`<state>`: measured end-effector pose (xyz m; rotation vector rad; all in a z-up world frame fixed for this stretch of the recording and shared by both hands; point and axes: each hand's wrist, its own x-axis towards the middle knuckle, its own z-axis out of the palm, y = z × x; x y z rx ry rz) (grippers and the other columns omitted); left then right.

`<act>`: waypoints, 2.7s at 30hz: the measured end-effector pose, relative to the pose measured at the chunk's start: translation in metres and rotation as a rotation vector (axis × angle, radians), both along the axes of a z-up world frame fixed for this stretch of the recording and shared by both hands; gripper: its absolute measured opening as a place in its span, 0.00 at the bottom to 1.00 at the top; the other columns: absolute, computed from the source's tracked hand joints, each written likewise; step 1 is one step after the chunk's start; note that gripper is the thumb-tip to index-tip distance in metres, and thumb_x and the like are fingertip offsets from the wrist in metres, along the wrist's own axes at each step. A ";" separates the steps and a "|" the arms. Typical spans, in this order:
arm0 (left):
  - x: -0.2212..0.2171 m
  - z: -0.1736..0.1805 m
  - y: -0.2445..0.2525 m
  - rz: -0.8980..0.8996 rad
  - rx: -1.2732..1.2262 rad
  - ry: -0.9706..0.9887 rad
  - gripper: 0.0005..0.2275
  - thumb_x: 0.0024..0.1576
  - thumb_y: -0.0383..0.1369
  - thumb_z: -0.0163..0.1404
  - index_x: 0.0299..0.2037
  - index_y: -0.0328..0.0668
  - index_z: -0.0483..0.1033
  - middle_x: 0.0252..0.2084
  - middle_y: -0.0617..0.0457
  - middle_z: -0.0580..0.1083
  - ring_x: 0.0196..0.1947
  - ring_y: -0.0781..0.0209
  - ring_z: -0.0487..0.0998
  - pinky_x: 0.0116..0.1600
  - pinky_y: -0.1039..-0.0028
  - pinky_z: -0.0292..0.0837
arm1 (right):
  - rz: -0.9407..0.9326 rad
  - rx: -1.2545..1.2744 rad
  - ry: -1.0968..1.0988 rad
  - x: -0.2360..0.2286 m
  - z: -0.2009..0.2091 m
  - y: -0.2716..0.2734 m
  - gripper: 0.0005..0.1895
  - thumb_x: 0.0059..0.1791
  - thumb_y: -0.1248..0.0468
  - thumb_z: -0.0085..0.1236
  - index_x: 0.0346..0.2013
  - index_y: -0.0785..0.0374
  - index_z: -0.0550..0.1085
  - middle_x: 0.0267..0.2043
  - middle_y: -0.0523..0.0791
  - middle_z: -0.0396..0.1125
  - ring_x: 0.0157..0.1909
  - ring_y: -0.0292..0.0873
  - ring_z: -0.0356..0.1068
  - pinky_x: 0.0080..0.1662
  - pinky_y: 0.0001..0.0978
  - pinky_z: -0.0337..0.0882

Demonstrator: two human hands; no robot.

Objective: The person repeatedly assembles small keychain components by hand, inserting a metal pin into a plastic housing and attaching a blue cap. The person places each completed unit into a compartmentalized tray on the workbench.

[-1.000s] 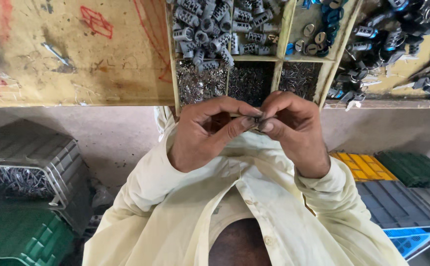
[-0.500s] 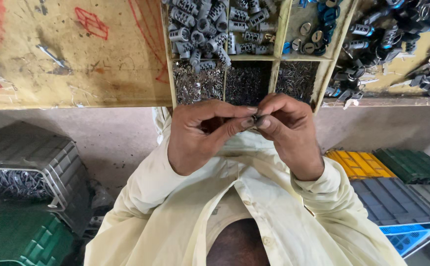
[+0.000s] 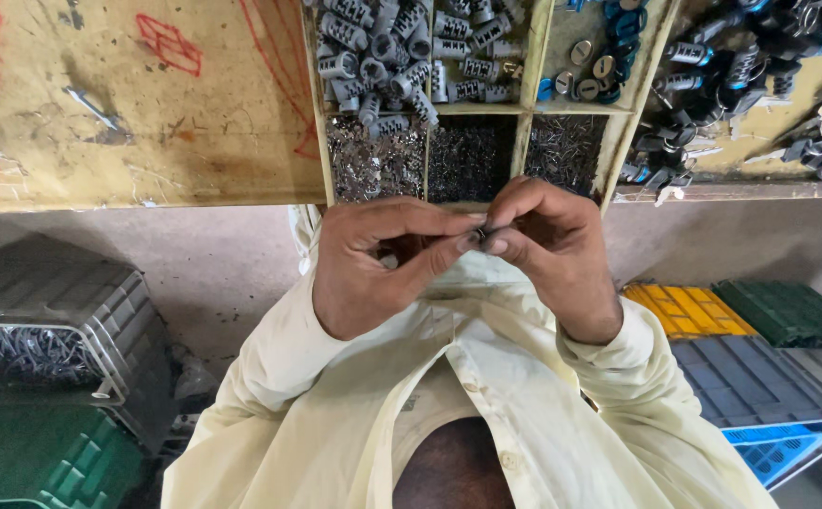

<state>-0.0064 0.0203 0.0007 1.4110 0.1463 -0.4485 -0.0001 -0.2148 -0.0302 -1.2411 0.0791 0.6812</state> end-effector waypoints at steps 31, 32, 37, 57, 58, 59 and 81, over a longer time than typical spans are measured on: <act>0.018 -0.004 -0.025 -0.100 0.008 -0.094 0.07 0.59 0.27 0.58 0.46 0.40 0.78 0.54 0.52 0.75 0.30 0.76 0.74 0.36 0.84 0.72 | 0.069 -1.020 -0.444 0.029 0.027 -0.038 0.04 0.56 0.72 0.66 0.45 0.67 0.79 0.40 0.45 0.76 0.33 0.35 0.70 0.36 0.25 0.66; 0.018 -0.006 -0.026 -0.103 -0.003 -0.099 0.07 0.59 0.27 0.58 0.46 0.40 0.78 0.54 0.52 0.75 0.31 0.76 0.74 0.36 0.84 0.73 | 0.050 -0.990 -0.383 0.028 0.027 -0.040 0.04 0.57 0.72 0.65 0.45 0.67 0.79 0.39 0.45 0.75 0.33 0.35 0.69 0.36 0.25 0.66; 0.011 -0.020 -0.049 -0.047 -0.377 0.141 0.08 0.63 0.29 0.54 0.49 0.36 0.75 0.53 0.56 0.71 0.37 0.75 0.73 0.39 0.82 0.76 | -0.261 -0.445 -0.345 0.008 0.022 -0.035 0.05 0.55 0.73 0.57 0.45 0.66 0.72 0.45 0.47 0.70 0.46 0.37 0.73 0.50 0.26 0.73; 0.003 -0.033 -0.063 0.087 -0.663 0.469 0.09 0.64 0.31 0.51 0.51 0.37 0.73 0.44 0.56 0.73 0.39 0.72 0.75 0.38 0.77 0.80 | -0.156 -0.779 -0.980 0.006 0.012 -0.012 0.12 0.49 0.74 0.73 0.40 0.62 0.76 0.42 0.50 0.74 0.39 0.45 0.75 0.37 0.32 0.73; 0.006 -0.031 -0.056 0.049 -0.620 0.439 0.07 0.64 0.30 0.52 0.49 0.37 0.73 0.45 0.56 0.73 0.38 0.73 0.75 0.39 0.79 0.80 | -0.111 -0.723 -1.021 0.012 0.014 -0.013 0.12 0.47 0.72 0.75 0.38 0.61 0.77 0.40 0.48 0.74 0.37 0.43 0.75 0.36 0.31 0.71; 0.009 -0.029 -0.048 0.010 -0.577 0.409 0.06 0.64 0.28 0.53 0.48 0.36 0.74 0.45 0.56 0.73 0.37 0.74 0.74 0.39 0.80 0.79 | -0.066 -0.665 -1.062 0.020 0.016 -0.014 0.12 0.46 0.71 0.76 0.36 0.61 0.77 0.39 0.46 0.74 0.35 0.42 0.74 0.35 0.31 0.70; -0.010 -0.016 -0.007 0.060 -0.147 0.097 0.06 0.61 0.24 0.54 0.46 0.41 0.72 0.32 0.65 0.68 0.27 0.81 0.59 0.32 0.85 0.56 | 0.501 -1.261 -1.386 0.129 0.032 0.053 0.15 0.48 0.67 0.67 0.48 0.58 0.74 0.45 0.43 0.71 0.47 0.45 0.70 0.43 0.39 0.73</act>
